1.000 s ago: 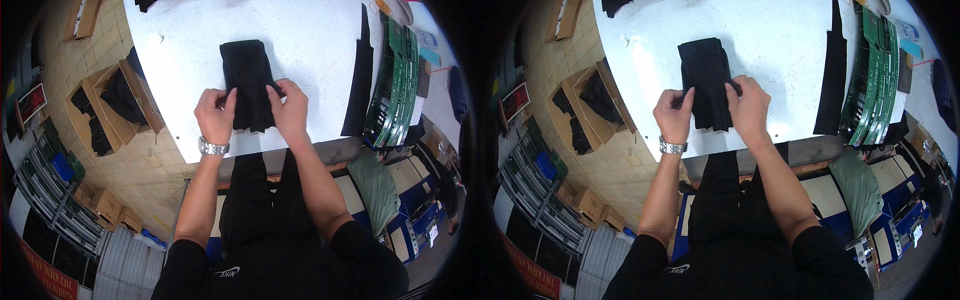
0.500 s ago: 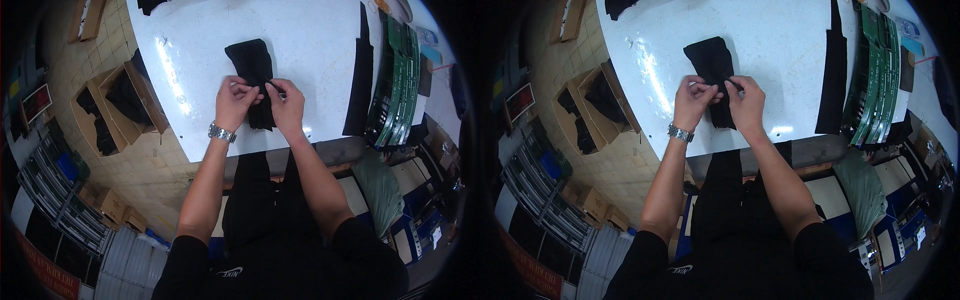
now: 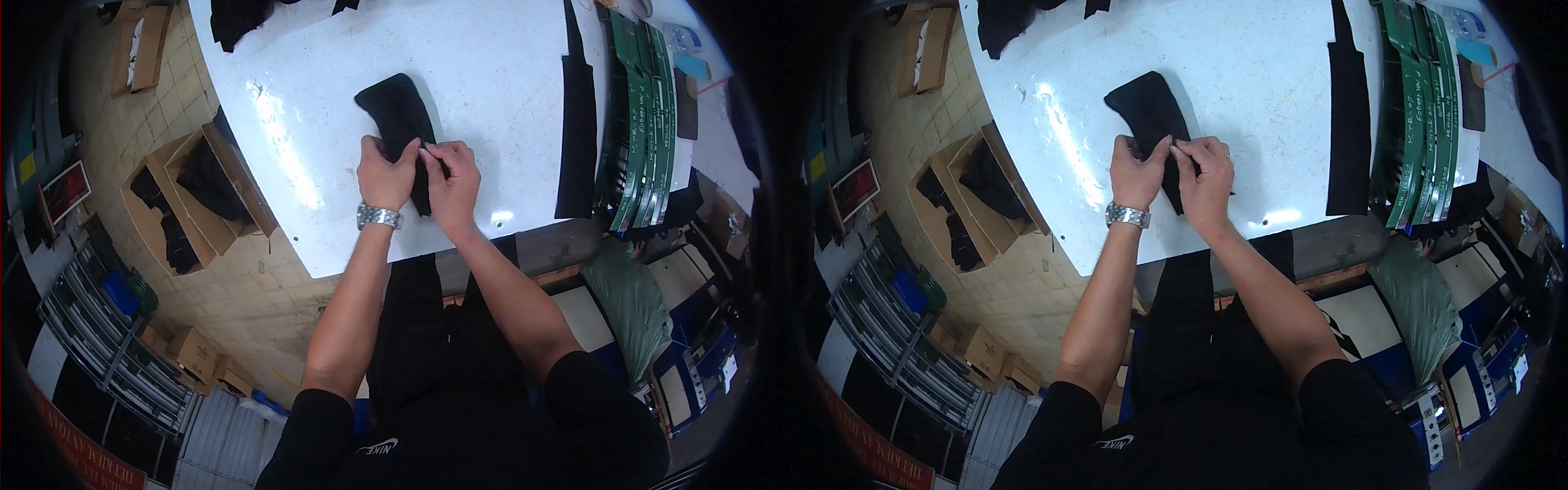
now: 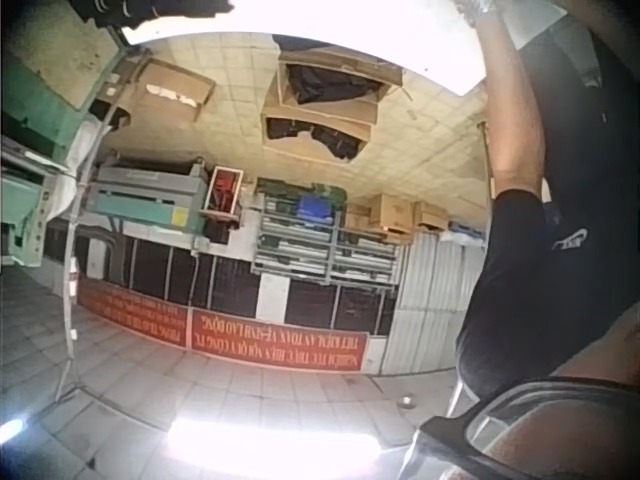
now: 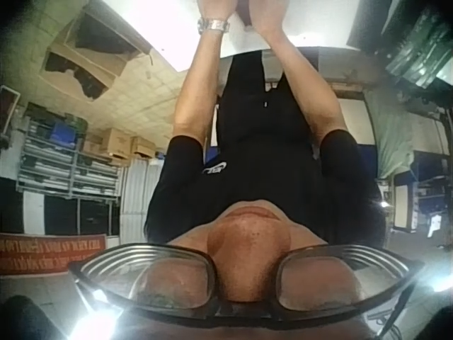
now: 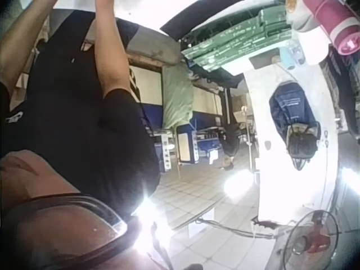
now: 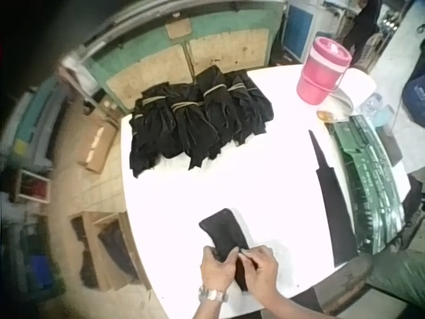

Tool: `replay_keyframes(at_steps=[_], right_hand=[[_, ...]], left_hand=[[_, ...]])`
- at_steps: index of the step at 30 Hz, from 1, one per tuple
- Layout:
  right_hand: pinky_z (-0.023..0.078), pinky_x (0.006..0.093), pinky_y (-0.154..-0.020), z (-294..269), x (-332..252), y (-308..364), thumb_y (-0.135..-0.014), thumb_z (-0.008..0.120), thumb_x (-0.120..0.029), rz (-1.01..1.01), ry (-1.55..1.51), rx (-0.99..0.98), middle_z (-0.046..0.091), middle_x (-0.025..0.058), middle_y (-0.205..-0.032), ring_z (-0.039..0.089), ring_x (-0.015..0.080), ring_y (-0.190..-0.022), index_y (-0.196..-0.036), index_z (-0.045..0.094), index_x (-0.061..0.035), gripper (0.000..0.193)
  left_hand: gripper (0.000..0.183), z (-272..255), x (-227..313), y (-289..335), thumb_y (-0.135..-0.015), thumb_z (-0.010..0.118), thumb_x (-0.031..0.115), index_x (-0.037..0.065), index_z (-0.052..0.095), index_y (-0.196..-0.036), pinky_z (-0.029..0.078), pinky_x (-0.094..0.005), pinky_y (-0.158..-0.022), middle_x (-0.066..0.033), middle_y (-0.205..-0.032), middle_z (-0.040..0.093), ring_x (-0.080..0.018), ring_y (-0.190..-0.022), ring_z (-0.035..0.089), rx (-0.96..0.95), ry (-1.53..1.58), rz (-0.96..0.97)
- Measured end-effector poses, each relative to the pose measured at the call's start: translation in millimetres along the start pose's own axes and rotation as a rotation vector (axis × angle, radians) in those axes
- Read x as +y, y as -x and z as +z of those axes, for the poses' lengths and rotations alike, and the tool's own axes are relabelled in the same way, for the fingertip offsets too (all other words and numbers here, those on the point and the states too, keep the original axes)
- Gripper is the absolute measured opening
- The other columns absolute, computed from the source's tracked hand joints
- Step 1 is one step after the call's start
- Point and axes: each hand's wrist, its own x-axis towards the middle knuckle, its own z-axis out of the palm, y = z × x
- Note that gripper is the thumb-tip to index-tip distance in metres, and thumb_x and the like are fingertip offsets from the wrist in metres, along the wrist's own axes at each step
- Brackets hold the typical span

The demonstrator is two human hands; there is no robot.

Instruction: Organize and align shoe components on a flatbed machinery workspace in a factory.

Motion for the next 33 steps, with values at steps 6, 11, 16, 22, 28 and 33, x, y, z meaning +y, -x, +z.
replay_keyframes(at_steps=[6, 11, 16, 22, 28, 33], right_hand=[[0.048, 0.0402, -0.085, -18, 1, -1, -0.083, 0.067, -0.001, -0.037, 0.044, -0.111, 0.058, 0.0145, -0.115, 0.057, 0.0321, -0.1, -0.105, 0.072, -0.0047, 0.023], [0.042, 0.0459, -0.101, -24, -1, 6, -0.082, 0.066, -0.001, -0.171, 0.137, -0.269, 0.052, 0.0196, -0.129, 0.05, 0.0404, -0.119, -0.114, 0.067, -0.0035, 0.032], [0.044, 0.0469, -0.097, -54, -1, 2, -0.081, 0.071, -0.011, -0.198, 0.146, -0.392, 0.05, 0.0175, -0.131, 0.05, 0.0394, -0.119, -0.116, 0.067, -0.0066, 0.035], [0.044, 0.0439, -0.102, -119, 18, -68, -0.09, 0.069, -0.024, -0.148, -0.113, -0.925, 0.063, 0.0193, -0.122, 0.057, 0.0326, -0.118, -0.12, 0.066, -0.002, 0.037], [0.053, 0.0429, -0.083, -214, 28, -304, -0.084, 0.062, -0.01, -0.365, 0.755, -0.194, 0.066, 0.0142, -0.095, 0.063, 0.0349, -0.098, -0.094, 0.068, -0.0047, 0.013], [0.053, 0.043, -0.084, -197, 68, -420, -0.085, 0.058, -0.01, -0.612, 1.107, -0.174, 0.069, 0.0101, -0.099, 0.064, 0.0283, -0.102, -0.091, 0.072, -0.0084, 0.015]], left_hand=[[0.087, 20, 17, 8, -0.085, 0.077, 0.046, -0.015, 0.037, -0.133, 0.052, -0.0304, -0.08, -0.0167, -0.108, 0.06, -0.02, -0.096, 0.058, -0.136, 0.525, -0.323], [0.072, 26, -5, -4, -0.083, 0.081, 0.034, -0.01, 0.043, -0.127, 0.051, -0.0362, -0.09, -0.0184, -0.12, 0.059, -0.0227, -0.107, 0.059, -0.215, 0.588, -0.188], [0.039, 26, 8, 13, -0.086, 0.075, 0.009, -0.003, 0.059, -0.119, 0.053, -0.0329, -0.08, -0.0102, -0.109, 0.067, -0.0195, -0.095, 0.065, -0.171, 0.762, -0.324], [0.042, 0, -19, 35, -0.09, 0.074, 0.012, -0.002, 0.056, -0.125, 0.052, -0.0328, -0.086, -0.0096, -0.114, 0.067, -0.0185, -0.101, 0.064, -0.323, 0.769, -0.261], [0.041, 0, -7, 87, -0.091, 0.07, 0.008, -0.004, 0.053, -0.126, 0.053, -0.0347, -0.091, -0.0124, -0.115, 0.066, -0.0204, -0.103, 0.065, -0.403, 0.728, -0.276], [0.041, 20, -12, 151, -0.085, 0.074, 0.002, -0.004, 0.058, -0.123, 0.055, -0.0341, -0.089, -0.0125, -0.114, 0.068, -0.0194, -0.101, 0.066, -0.347, 0.828, -0.347]])
